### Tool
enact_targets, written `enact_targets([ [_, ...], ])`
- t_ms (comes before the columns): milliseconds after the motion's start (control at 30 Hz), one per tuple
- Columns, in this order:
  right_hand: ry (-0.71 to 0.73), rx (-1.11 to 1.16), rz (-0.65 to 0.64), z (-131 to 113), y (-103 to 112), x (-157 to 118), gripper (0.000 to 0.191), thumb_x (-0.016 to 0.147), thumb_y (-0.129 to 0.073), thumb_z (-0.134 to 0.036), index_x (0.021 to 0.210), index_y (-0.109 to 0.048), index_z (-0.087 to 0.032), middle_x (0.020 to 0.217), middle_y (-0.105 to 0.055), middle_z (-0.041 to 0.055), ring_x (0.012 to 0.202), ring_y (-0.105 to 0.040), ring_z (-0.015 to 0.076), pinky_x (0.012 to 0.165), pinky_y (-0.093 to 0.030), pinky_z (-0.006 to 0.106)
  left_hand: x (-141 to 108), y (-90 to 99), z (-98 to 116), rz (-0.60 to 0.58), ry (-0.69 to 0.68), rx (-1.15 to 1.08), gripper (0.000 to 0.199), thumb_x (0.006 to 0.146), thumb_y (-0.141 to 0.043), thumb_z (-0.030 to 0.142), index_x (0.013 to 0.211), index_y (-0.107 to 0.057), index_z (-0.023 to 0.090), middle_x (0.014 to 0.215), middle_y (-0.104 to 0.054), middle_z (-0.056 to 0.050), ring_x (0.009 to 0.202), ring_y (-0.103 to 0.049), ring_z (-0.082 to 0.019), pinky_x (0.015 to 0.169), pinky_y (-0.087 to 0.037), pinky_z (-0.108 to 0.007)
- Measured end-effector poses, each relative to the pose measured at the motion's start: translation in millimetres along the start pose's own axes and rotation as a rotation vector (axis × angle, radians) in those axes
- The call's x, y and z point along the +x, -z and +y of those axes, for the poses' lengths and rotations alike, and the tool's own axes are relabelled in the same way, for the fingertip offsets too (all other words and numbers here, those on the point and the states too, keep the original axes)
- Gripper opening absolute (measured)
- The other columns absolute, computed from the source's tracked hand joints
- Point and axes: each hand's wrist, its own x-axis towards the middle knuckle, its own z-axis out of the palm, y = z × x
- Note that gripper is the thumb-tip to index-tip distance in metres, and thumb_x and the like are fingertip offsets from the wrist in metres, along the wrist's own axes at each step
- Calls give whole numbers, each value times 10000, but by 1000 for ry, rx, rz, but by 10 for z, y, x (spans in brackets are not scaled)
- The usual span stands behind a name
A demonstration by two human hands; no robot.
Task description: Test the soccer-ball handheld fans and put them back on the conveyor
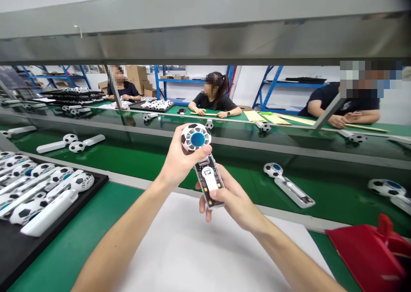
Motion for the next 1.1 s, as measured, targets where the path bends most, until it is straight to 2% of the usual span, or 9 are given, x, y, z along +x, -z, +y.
enact_targets([
  [200, -22, -18, 63, 29, 22, -2, 291, 885, -547, -258, 1157, -445, -241, 915, -600, -6, 582, -685, 168, 487, -544, 291, -37, -42, 57, -12, 18, -7, 565, 723, -866, 324, 1174, -544, 214, 1029, -631, -24, 872, -615, -153, 783, -500, -243],
  [533, -12, 0, 4, 49, 34, -4, 304, 902, -564, -276, 1171, -425, -250, 952, -591, -3, 632, -693, 173, 512, -583, 326, -34, -32, 39, -23, -19, -9, 563, 714, -870, 323, 1172, -559, 219, 1024, -631, -26, 863, -616, -161, 785, -492, -252],
  [733, -11, -25, 10, 20, 13, -13, 278, 919, -542, -266, 1169, -420, -243, 941, -591, -9, 607, -693, 164, 528, -567, 314, -39, -31, 43, -24, 3, -23, 559, 719, -870, 321, 1170, -558, 214, 1007, -629, -19, 852, -606, -148, 785, -492, -245],
  [867, -7, -28, 9, 18, 11, -12, 275, 916, -537, -258, 1161, -415, -245, 943, -593, -8, 603, -692, 166, 539, -562, 322, -40, -33, 61, -11, 18, -28, 590, 675, -899, 331, 1152, -574, 208, 1004, -639, -24, 874, -612, -163, 790, -486, -249],
  [1100, -10, -33, 4, 32, 15, -27, 292, 914, -581, -311, 1151, -426, -243, 966, -607, 2, 616, -699, 173, 574, -554, 331, -34, -25, 54, -20, 4, -17, 569, 689, -887, 332, 1150, -576, 213, 988, -636, -24, 856, -611, -165, 782, -490, -254],
])
